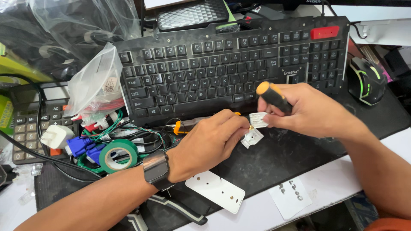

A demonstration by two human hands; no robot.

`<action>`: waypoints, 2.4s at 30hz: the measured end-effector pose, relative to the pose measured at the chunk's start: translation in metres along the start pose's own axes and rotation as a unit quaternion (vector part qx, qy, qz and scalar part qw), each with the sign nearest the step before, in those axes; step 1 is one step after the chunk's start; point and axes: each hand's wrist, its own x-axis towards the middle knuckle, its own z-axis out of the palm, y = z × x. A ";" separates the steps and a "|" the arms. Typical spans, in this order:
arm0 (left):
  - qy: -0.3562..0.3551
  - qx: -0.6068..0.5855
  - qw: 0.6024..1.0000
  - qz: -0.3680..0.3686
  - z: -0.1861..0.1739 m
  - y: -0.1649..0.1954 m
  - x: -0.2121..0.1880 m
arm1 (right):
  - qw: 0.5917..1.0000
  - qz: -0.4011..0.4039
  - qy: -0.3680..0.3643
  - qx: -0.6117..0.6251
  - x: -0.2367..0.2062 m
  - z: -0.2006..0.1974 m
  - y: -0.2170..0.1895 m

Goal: The person first uses a keyboard and mouse at a computer, then works on a white power strip on the desk: they unscrew it with a screwdriver, open its casing, and use pliers and their fingers to strip and twist the wires inside. The clip ends while they are still handling the internal wiring.

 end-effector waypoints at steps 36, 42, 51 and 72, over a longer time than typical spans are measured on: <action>0.005 -0.089 0.996 -0.005 -0.003 0.000 0.004 | 0.837 -0.207 -0.013 0.506 -0.010 0.025 0.024; 0.002 -0.095 0.995 -0.006 -0.003 -0.001 0.004 | 0.831 -0.245 0.054 0.497 -0.011 0.029 0.028; -0.015 -0.132 0.989 -0.065 -0.001 0.000 0.004 | 0.829 -0.290 0.072 0.473 -0.008 0.033 0.033; 0.012 -0.158 0.981 -0.109 0.001 0.001 0.004 | 0.866 -0.277 0.089 0.406 -0.011 0.030 0.022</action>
